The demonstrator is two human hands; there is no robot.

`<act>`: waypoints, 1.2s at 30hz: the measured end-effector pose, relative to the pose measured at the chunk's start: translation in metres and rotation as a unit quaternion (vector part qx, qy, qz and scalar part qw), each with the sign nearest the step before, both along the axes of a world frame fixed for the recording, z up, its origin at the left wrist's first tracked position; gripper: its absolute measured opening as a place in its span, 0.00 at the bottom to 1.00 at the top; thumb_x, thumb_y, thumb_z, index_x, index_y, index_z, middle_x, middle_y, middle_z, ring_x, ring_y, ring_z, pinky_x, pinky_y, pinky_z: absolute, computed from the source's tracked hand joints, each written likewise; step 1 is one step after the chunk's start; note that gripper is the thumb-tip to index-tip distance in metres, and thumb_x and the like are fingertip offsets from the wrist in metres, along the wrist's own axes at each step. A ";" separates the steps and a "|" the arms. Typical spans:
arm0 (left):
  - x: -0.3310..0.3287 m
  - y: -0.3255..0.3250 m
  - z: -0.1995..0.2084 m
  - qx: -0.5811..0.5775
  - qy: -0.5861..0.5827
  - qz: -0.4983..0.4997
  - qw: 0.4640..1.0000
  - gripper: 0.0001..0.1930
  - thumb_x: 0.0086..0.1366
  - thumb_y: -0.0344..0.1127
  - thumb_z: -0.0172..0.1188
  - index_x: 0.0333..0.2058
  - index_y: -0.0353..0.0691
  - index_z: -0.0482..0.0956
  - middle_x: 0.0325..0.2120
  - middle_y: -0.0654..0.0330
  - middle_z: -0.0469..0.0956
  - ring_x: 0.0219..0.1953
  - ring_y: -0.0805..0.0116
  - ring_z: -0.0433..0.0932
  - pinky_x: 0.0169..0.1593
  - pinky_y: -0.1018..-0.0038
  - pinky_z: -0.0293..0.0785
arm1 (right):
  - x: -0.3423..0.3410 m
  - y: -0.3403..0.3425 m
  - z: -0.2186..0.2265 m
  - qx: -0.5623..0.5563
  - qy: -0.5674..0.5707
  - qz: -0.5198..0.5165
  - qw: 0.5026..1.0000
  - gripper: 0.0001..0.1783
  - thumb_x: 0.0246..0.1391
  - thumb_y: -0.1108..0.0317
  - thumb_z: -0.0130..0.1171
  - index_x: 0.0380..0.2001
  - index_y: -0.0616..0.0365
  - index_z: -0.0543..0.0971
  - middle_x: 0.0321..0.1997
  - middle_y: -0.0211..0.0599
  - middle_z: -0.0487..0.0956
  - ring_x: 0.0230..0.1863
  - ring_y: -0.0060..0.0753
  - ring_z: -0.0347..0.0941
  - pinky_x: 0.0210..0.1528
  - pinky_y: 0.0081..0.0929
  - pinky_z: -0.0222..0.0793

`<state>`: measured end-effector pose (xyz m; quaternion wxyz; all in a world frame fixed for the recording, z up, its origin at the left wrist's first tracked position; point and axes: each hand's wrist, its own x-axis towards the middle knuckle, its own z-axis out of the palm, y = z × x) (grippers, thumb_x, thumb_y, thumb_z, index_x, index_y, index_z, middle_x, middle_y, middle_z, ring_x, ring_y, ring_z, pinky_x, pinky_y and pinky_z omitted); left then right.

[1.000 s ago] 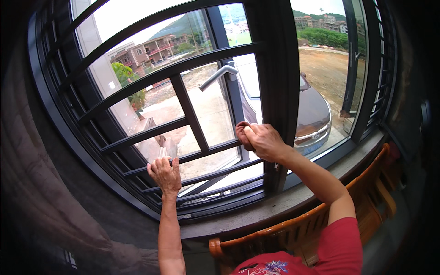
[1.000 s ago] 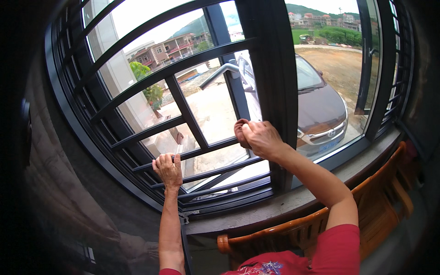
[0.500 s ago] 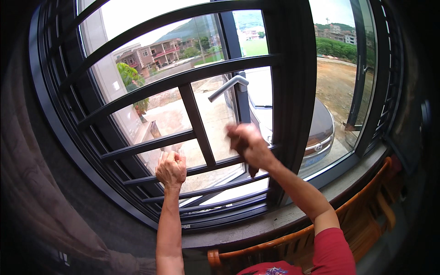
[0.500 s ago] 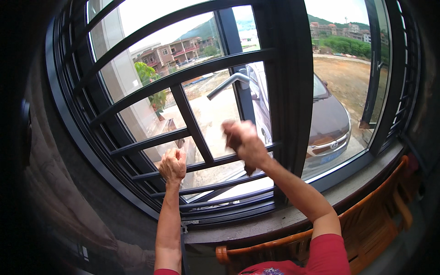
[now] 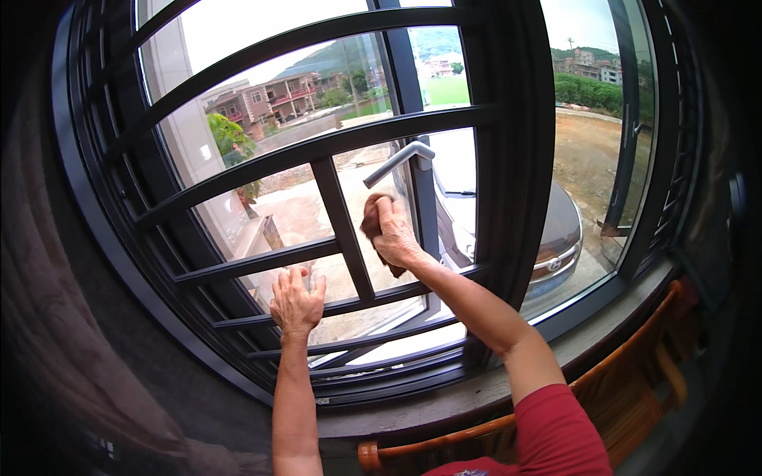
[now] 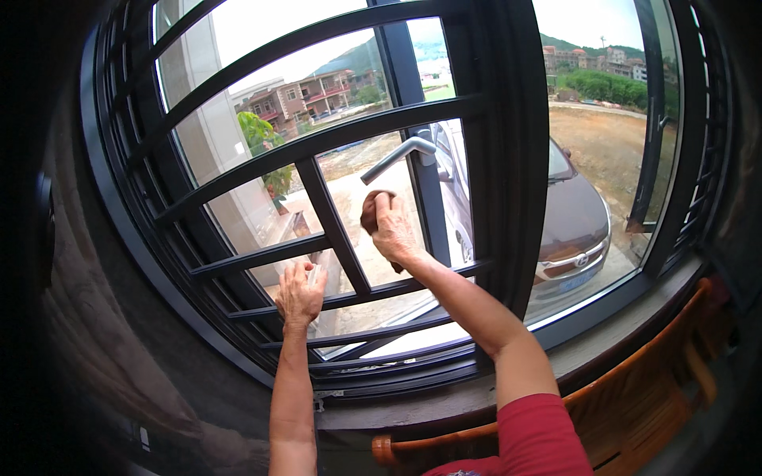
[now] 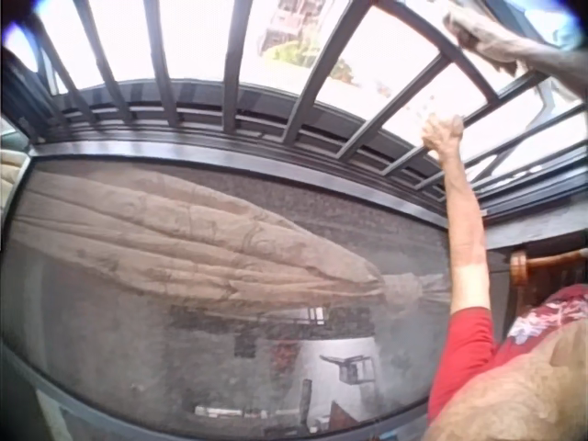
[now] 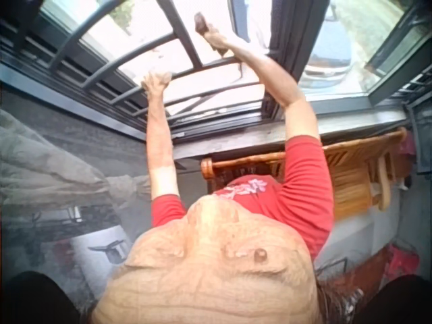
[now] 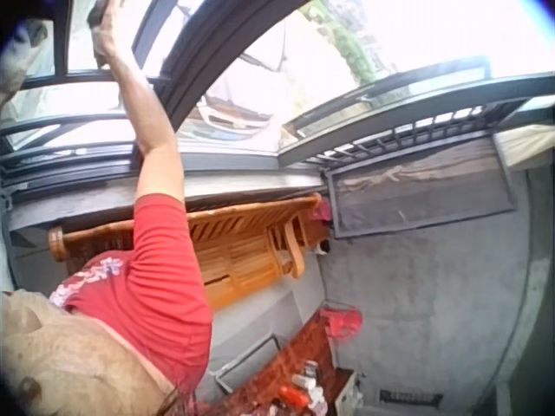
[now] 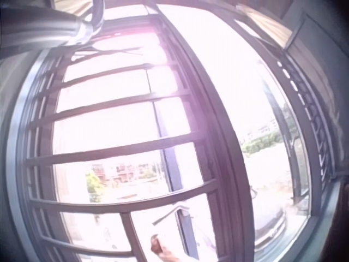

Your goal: The person wipes the interior window frame and glass with a cloth, moving methodically across the frame and panes. The person also wipes the adjacent curtain and window sill.

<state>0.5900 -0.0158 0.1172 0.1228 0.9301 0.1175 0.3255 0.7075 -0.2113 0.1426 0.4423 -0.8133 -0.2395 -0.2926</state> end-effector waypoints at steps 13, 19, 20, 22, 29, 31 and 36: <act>-0.003 -0.006 0.005 -0.029 0.017 -0.027 0.999 0.22 0.57 0.53 0.60 0.44 0.45 0.74 0.43 0.52 0.71 0.49 0.51 0.71 0.49 0.56 0.69 | 0.023 -0.043 0.112 -0.066 -0.163 -0.256 0.950 0.18 0.40 0.75 0.56 0.39 0.66 0.78 0.45 0.59 0.72 0.47 0.58 0.66 0.50 0.45 0.64; -0.004 -0.002 0.003 -0.033 0.020 -0.005 0.999 0.21 0.56 0.53 0.60 0.43 0.46 0.76 0.42 0.53 0.72 0.48 0.52 0.73 0.48 0.57 0.70 | -0.017 0.002 0.082 -0.133 -0.257 -0.064 0.955 0.13 0.42 0.72 0.58 0.35 0.55 0.77 0.42 0.48 0.72 0.50 0.55 0.64 0.53 0.44 0.61; -0.003 -0.001 0.002 -0.036 0.021 -0.004 0.999 0.21 0.57 0.53 0.60 0.43 0.46 0.76 0.42 0.53 0.72 0.47 0.52 0.73 0.48 0.57 0.70 | -0.022 0.010 0.076 -0.164 -0.215 -0.023 0.963 0.14 0.42 0.74 0.57 0.37 0.58 0.75 0.41 0.50 0.71 0.50 0.55 0.64 0.53 0.43 0.62; -0.006 0.000 0.003 -0.035 0.017 -0.002 0.999 0.20 0.57 0.52 0.60 0.41 0.46 0.77 0.40 0.53 0.72 0.47 0.53 0.73 0.47 0.57 0.70 | -0.037 0.009 0.083 -0.044 -0.127 0.093 0.987 0.14 0.42 0.77 0.55 0.37 0.61 0.75 0.39 0.50 0.72 0.49 0.53 0.66 0.54 0.42 0.64; -0.002 -0.003 0.003 -0.027 -0.024 -0.019 0.999 0.18 0.56 0.51 0.60 0.37 0.44 0.78 0.38 0.53 0.73 0.42 0.51 0.76 0.43 0.58 0.71 | 0.087 -0.037 0.149 0.264 -0.205 -0.230 0.914 0.26 0.54 0.68 0.51 0.55 0.63 0.60 0.47 0.55 0.69 0.48 0.53 0.68 0.52 0.43 0.64; -0.006 -0.004 0.009 -0.026 -0.022 -0.010 0.999 0.17 0.56 0.51 0.60 0.36 0.45 0.79 0.37 0.54 0.74 0.41 0.52 0.76 0.43 0.58 0.72 | 0.109 -0.047 0.169 0.259 -0.196 -0.287 0.901 0.36 0.53 0.66 0.51 0.64 0.64 0.53 0.56 0.62 0.65 0.53 0.64 0.64 0.58 0.50 0.60; -0.008 -0.006 0.008 -0.033 -0.030 -0.003 0.999 0.15 0.55 0.50 0.61 0.31 0.45 0.82 0.35 0.56 0.75 0.39 0.54 0.77 0.41 0.61 0.72 | 0.097 -0.010 0.185 0.156 -0.263 -0.296 0.905 0.37 0.51 0.68 0.58 0.64 0.59 0.59 0.62 0.53 0.61 0.58 0.56 0.59 0.57 0.52 0.57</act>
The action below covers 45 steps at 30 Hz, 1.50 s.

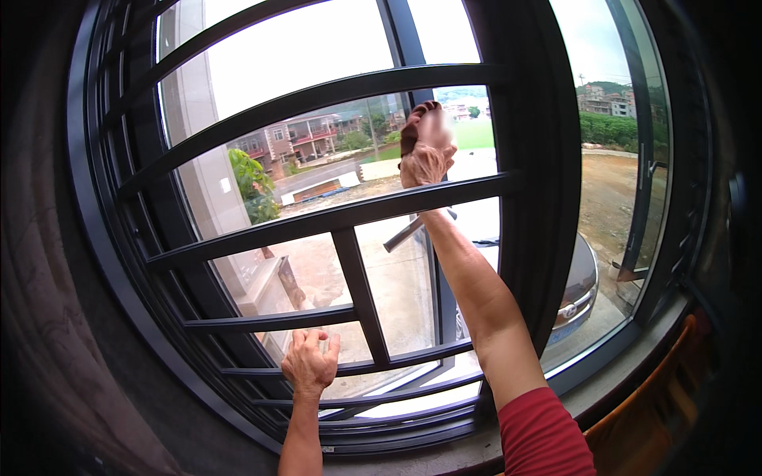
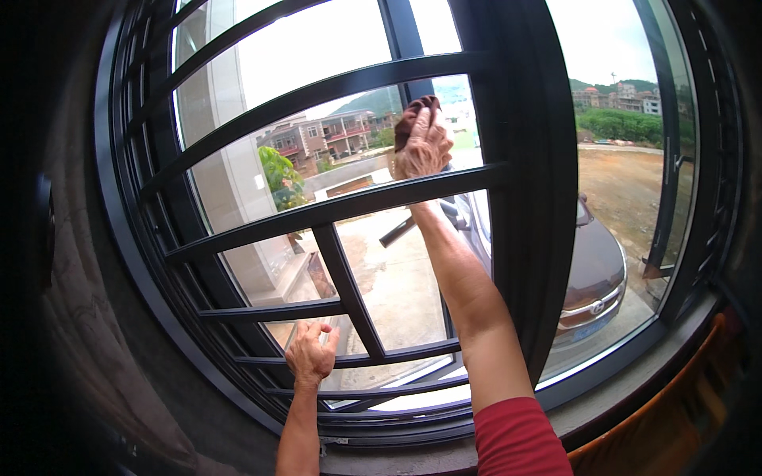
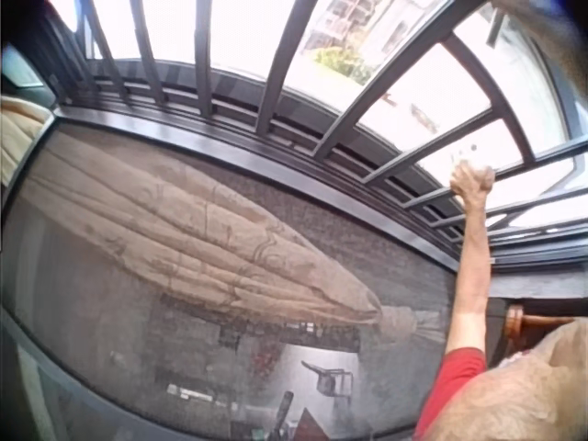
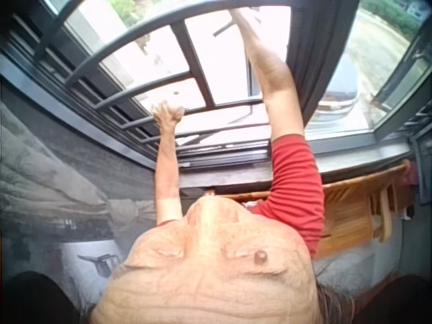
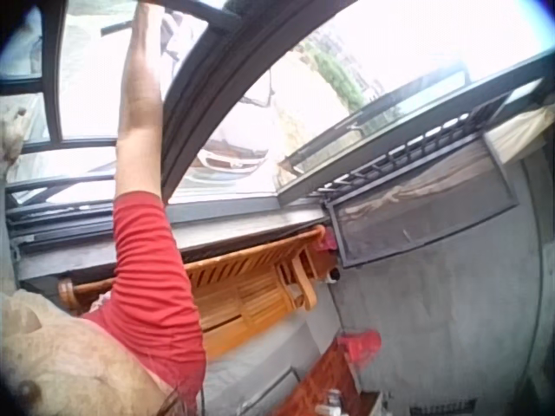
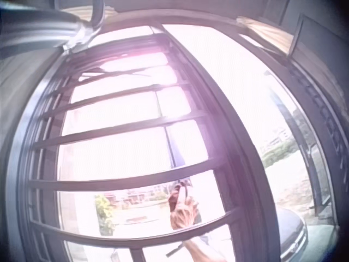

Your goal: The person wipes the interior window frame and glass with a cloth, moving methodically across the frame and panes. The person also wipes the adjacent curtain and window sill.

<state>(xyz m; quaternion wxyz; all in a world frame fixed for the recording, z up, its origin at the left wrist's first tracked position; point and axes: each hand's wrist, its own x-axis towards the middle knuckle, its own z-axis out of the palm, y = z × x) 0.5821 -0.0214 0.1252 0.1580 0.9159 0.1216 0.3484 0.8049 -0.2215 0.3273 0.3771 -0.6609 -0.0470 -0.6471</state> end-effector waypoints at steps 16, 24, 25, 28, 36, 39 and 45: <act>0.005 0.003 0.001 0.003 -0.028 -0.009 1.000 0.13 0.55 0.48 0.61 0.30 0.46 0.82 0.35 0.58 0.76 0.38 0.56 0.78 0.40 0.63 0.72 | -0.009 0.013 0.025 -0.272 -0.244 -0.043 0.930 0.37 0.44 0.68 0.67 0.60 0.47 0.67 0.62 0.39 0.60 0.56 0.44 0.59 0.53 0.39 0.61; 0.005 0.006 -0.002 0.013 -0.033 0.010 0.999 0.12 0.55 0.47 0.62 0.31 0.47 0.82 0.34 0.58 0.78 0.37 0.56 0.78 0.40 0.64 0.72 | -0.021 0.060 0.027 -0.288 -0.290 0.074 0.910 0.35 0.46 0.63 0.67 0.59 0.48 0.68 0.58 0.36 0.62 0.54 0.40 0.59 0.55 0.38 0.62; 0.006 0.008 -0.004 0.025 -0.045 0.009 0.999 0.12 0.55 0.47 0.62 0.31 0.47 0.82 0.34 0.58 0.78 0.36 0.57 0.78 0.39 0.64 0.72 | -0.030 0.069 0.025 -0.318 -0.308 0.091 0.892 0.33 0.45 0.63 0.68 0.57 0.47 0.71 0.57 0.34 0.63 0.53 0.39 0.60 0.54 0.37 0.63; 0.007 0.009 -0.005 0.039 -0.046 0.014 0.998 0.12 0.55 0.47 0.61 0.30 0.46 0.82 0.32 0.58 0.78 0.35 0.57 0.78 0.38 0.64 0.72 | -0.053 0.085 0.017 -0.403 -0.353 0.146 0.831 0.28 0.44 0.61 0.68 0.52 0.45 0.75 0.56 0.31 0.64 0.53 0.36 0.60 0.51 0.33 0.67; 0.005 0.006 0.000 -0.007 -0.022 -0.009 1.000 0.14 0.55 0.48 0.60 0.30 0.44 0.83 0.31 0.58 0.80 0.36 0.56 0.79 0.39 0.62 0.73 | -0.006 0.016 0.063 -0.127 -0.228 -0.043 0.964 0.21 0.46 0.60 0.65 0.46 0.49 0.76 0.45 0.36 0.69 0.50 0.44 0.61 0.46 0.42 0.61; 0.009 0.006 -0.002 0.016 -0.047 -0.012 0.999 0.12 0.55 0.46 0.60 0.29 0.45 0.82 0.28 0.60 0.79 0.33 0.59 0.78 0.36 0.65 0.72 | -0.005 0.011 0.071 -0.116 -0.216 -0.038 0.969 0.20 0.45 0.62 0.66 0.44 0.47 0.77 0.46 0.36 0.69 0.51 0.44 0.61 0.46 0.43 0.61; 0.004 0.006 -0.002 0.011 -0.046 -0.011 0.999 0.11 0.55 0.45 0.60 0.28 0.45 0.81 0.26 0.61 0.78 0.31 0.60 0.78 0.35 0.66 0.72 | -0.042 0.062 0.044 -0.319 -0.333 0.074 0.884 0.21 0.48 0.60 0.65 0.49 0.39 0.76 0.55 0.29 0.64 0.50 0.35 0.60 0.47 0.36 0.62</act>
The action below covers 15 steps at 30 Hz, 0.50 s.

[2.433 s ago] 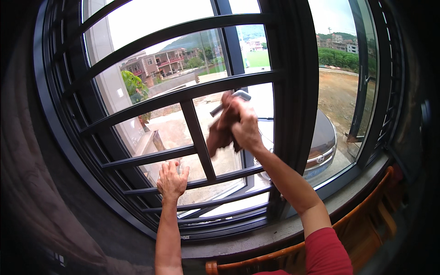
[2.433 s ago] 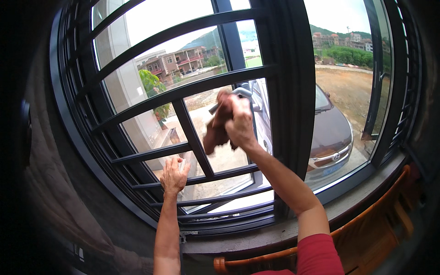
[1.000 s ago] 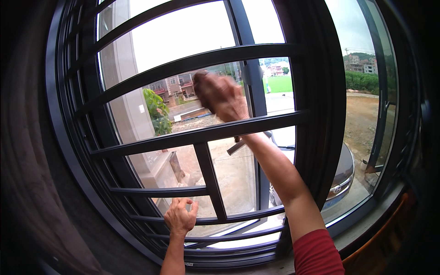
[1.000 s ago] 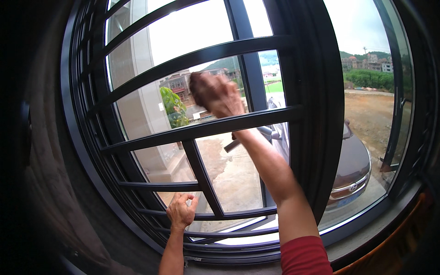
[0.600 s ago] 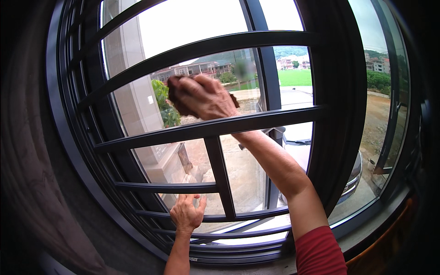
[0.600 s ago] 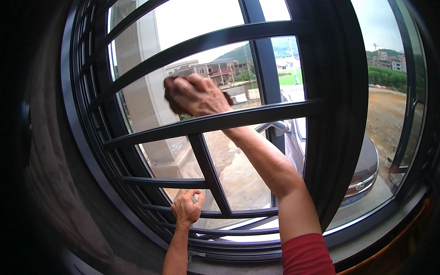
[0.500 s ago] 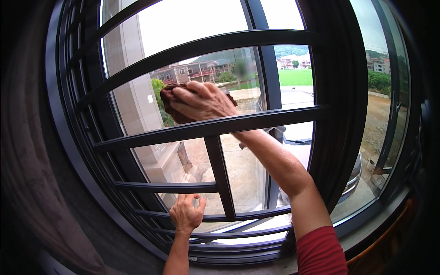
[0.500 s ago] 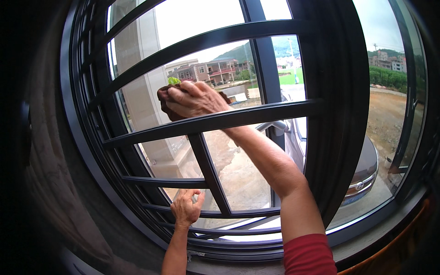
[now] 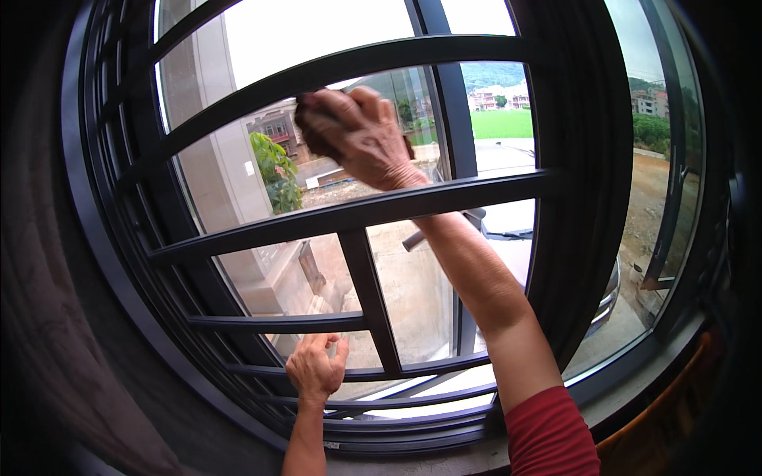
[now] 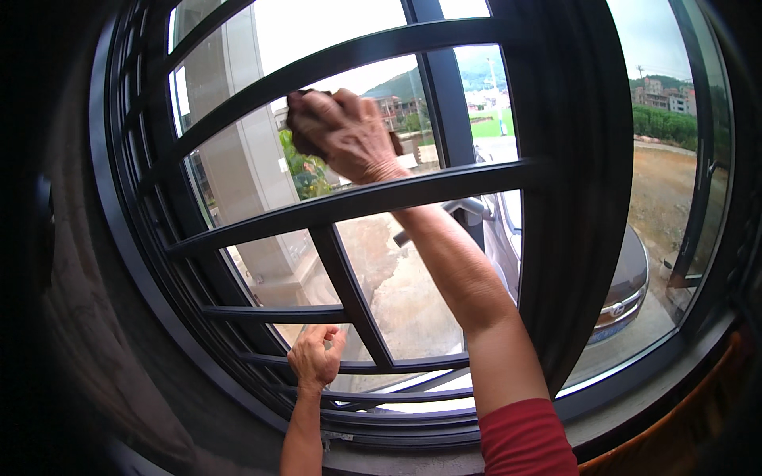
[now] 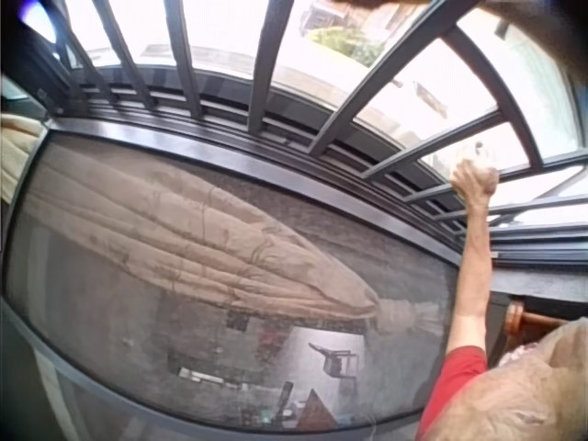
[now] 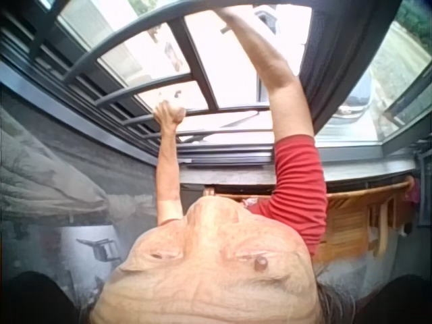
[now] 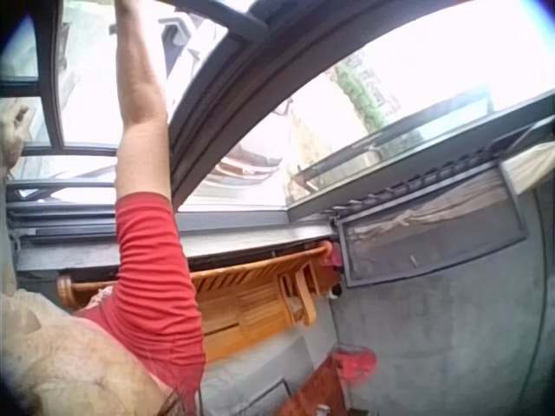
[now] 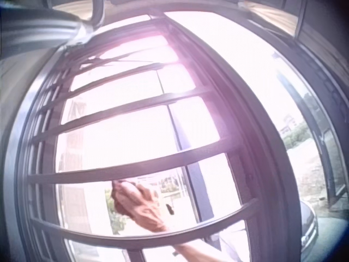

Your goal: The person wipes the interior window frame and glass with a cloth, moving methodically across the frame and panes. The person also wipes the adjacent curtain and window sill.

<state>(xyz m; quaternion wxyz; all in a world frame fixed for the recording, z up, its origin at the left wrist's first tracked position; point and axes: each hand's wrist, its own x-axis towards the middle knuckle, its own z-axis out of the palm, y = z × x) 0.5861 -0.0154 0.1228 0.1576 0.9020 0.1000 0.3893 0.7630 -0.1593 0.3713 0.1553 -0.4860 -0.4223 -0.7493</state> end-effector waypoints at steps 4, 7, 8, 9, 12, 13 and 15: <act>0.000 0.001 0.001 -0.003 0.008 -0.003 1.000 0.11 0.56 0.44 0.60 0.28 0.44 0.81 0.26 0.61 0.78 0.30 0.59 0.78 0.34 0.66 0.72 | -0.019 0.016 -0.040 -0.109 -0.023 0.009 0.994 0.25 0.47 0.50 0.65 0.50 0.38 0.75 0.57 0.24 0.61 0.54 0.32 0.56 0.49 0.30 0.62; 0.003 -0.004 0.003 -0.006 0.012 -0.008 1.000 0.10 0.57 0.44 0.59 0.28 0.44 0.81 0.26 0.61 0.77 0.30 0.59 0.78 0.35 0.66 0.72 | -0.020 0.001 -0.064 -0.175 0.013 0.069 0.982 0.22 0.56 0.57 0.57 0.55 0.40 0.70 0.54 0.29 0.64 0.51 0.30 0.61 0.47 0.29 0.64; 0.003 -0.004 0.000 -0.006 0.010 -0.005 1.000 0.10 0.57 0.44 0.60 0.28 0.45 0.80 0.26 0.61 0.77 0.31 0.59 0.78 0.35 0.65 0.72 | -0.004 -0.002 -0.066 -0.151 0.014 0.017 0.988 0.27 0.58 0.58 0.56 0.60 0.42 0.64 0.55 0.31 0.65 0.52 0.30 0.62 0.47 0.30 0.64; 0.004 -0.001 -0.003 -0.003 0.005 0.000 1.000 0.10 0.57 0.44 0.60 0.28 0.45 0.80 0.26 0.61 0.77 0.31 0.59 0.78 0.35 0.65 0.72 | 0.005 -0.011 -0.069 -0.120 0.071 -0.048 0.989 0.30 0.58 0.59 0.55 0.63 0.43 0.61 0.57 0.32 0.63 0.52 0.32 0.62 0.46 0.33 0.64; 0.003 -0.001 -0.004 0.013 -0.034 0.014 0.999 0.11 0.56 0.45 0.60 0.29 0.45 0.81 0.30 0.60 0.77 0.34 0.57 0.78 0.38 0.65 0.72 | 0.012 -0.045 -0.060 0.039 0.172 -0.102 0.979 0.53 0.39 0.43 0.68 0.66 0.47 0.57 0.60 0.45 0.57 0.56 0.49 0.57 0.51 0.48 0.56; 0.003 -0.001 -0.004 0.017 -0.044 0.015 0.999 0.11 0.55 0.45 0.60 0.30 0.44 0.81 0.32 0.58 0.77 0.35 0.56 0.78 0.39 0.64 0.73 | 0.010 -0.046 -0.059 0.109 0.178 -0.072 0.975 0.47 0.43 0.58 0.69 0.66 0.47 0.59 0.63 0.43 0.56 0.57 0.48 0.56 0.56 0.43 0.57; 0.000 -0.007 0.001 0.018 -0.041 0.025 0.999 0.13 0.54 0.45 0.61 0.33 0.44 0.80 0.34 0.57 0.75 0.37 0.55 0.77 0.40 0.63 0.73 | 0.008 -0.035 -0.058 0.134 0.186 -0.102 0.968 0.46 0.44 0.61 0.68 0.66 0.48 0.58 0.62 0.44 0.56 0.57 0.47 0.56 0.58 0.45 0.57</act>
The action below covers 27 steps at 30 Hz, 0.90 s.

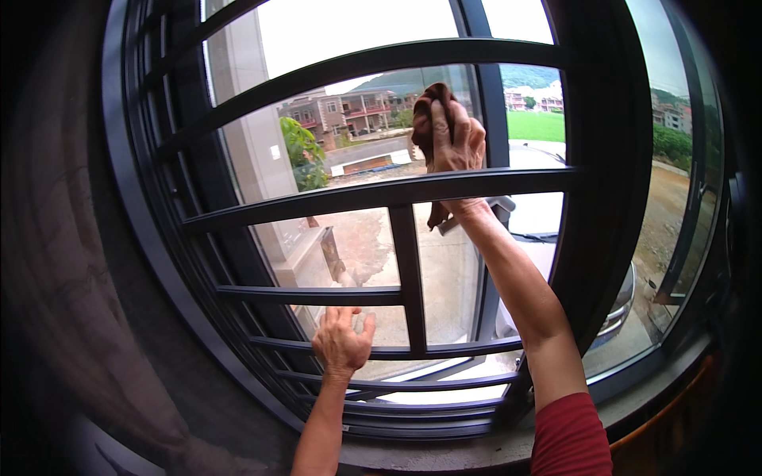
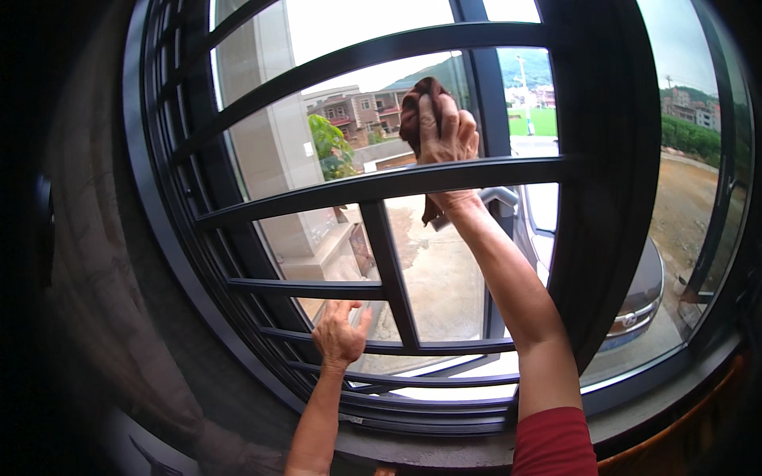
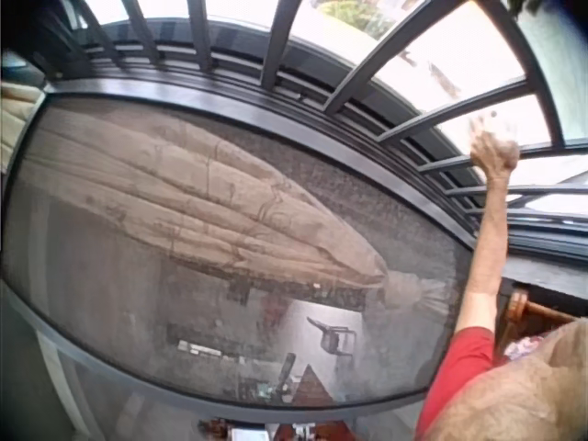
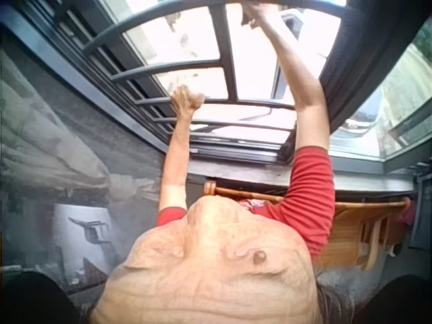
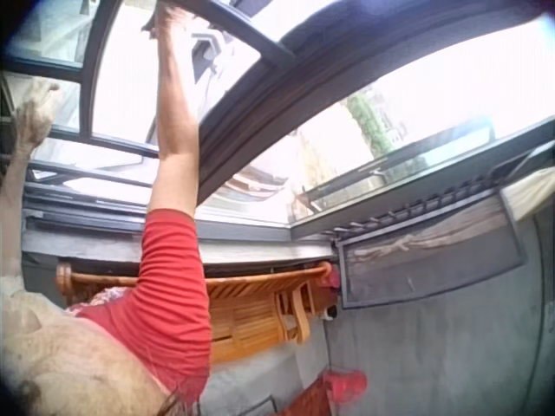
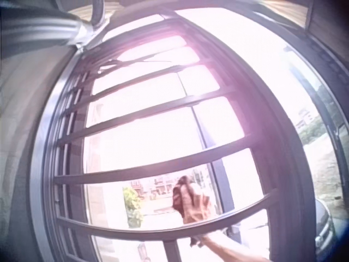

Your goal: The person wipes the interior window frame and glass with a cloth, moving methodically across the frame and panes. The person also wipes the adjacent curtain and window sill.

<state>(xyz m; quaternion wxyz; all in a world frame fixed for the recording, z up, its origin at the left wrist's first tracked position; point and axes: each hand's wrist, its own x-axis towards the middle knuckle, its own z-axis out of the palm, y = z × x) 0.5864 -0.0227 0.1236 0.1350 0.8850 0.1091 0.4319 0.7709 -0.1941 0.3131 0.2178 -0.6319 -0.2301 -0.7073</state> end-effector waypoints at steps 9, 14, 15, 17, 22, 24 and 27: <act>-0.002 0.000 0.000 0.025 -0.061 -0.015 0.998 0.21 0.52 0.42 0.62 0.41 0.37 0.72 0.34 0.56 0.70 0.38 0.55 0.73 0.40 0.60 0.72 | -0.058 0.100 -0.009 -0.267 -0.178 0.159 0.934 0.29 0.55 0.61 0.58 0.61 0.46 0.67 0.59 0.37 0.64 0.55 0.37 0.64 0.53 0.30 0.69; -0.005 0.001 -0.001 0.004 -0.099 -0.030 0.995 0.19 0.50 0.42 0.63 0.36 0.39 0.69 0.32 0.56 0.68 0.37 0.55 0.70 0.37 0.60 0.66 | -0.061 0.106 -0.062 -0.469 -0.185 0.215 0.836 0.35 0.50 0.64 0.57 0.63 0.45 0.65 0.59 0.35 0.65 0.56 0.34 0.63 0.42 0.25 0.69; -0.003 0.000 -0.003 0.003 -0.108 -0.032 0.994 0.18 0.51 0.42 0.63 0.35 0.39 0.69 0.32 0.56 0.68 0.37 0.55 0.70 0.37 0.60 0.65 | -0.061 0.101 -0.069 -0.489 -0.206 0.186 0.827 0.35 0.50 0.62 0.57 0.64 0.46 0.63 0.59 0.34 0.64 0.54 0.34 0.63 0.41 0.23 0.69; -0.004 0.002 -0.003 0.013 -0.132 -0.015 0.991 0.16 0.51 0.42 0.62 0.32 0.39 0.68 0.31 0.55 0.68 0.35 0.54 0.69 0.37 0.61 0.65 | -0.069 0.096 -0.081 -0.556 -0.028 0.273 0.784 0.35 0.50 0.63 0.57 0.63 0.48 0.63 0.56 0.35 0.65 0.48 0.34 0.66 0.41 0.24 0.70; 0.003 -0.002 -0.007 0.021 -0.162 -0.028 0.986 0.15 0.52 0.41 0.62 0.29 0.41 0.67 0.27 0.55 0.67 0.33 0.54 0.69 0.37 0.61 0.64 | -0.053 0.099 -0.078 -0.571 -0.129 0.224 0.779 0.31 0.53 0.61 0.55 0.61 0.48 0.65 0.54 0.34 0.66 0.44 0.33 0.68 0.38 0.24 0.71; 0.002 -0.002 -0.009 0.012 -0.167 -0.027 0.985 0.15 0.53 0.41 0.61 0.27 0.39 0.66 0.25 0.55 0.65 0.31 0.53 0.66 0.36 0.61 0.63 | -0.063 0.107 -0.053 -0.499 -0.258 0.138 0.816 0.29 0.56 0.57 0.54 0.61 0.49 0.66 0.55 0.31 0.66 0.49 0.30 0.67 0.36 0.21 0.69; -0.007 0.007 -0.010 0.054 -0.231 -0.002 0.972 0.19 0.54 0.43 0.62 0.34 0.39 0.64 0.34 0.51 0.63 0.38 0.51 0.64 0.43 0.59 0.61 | -0.103 0.132 0.002 -0.394 0.166 0.253 0.868 0.34 0.51 0.55 0.62 0.61 0.47 0.65 0.56 0.32 0.66 0.52 0.34 0.65 0.39 0.31 0.69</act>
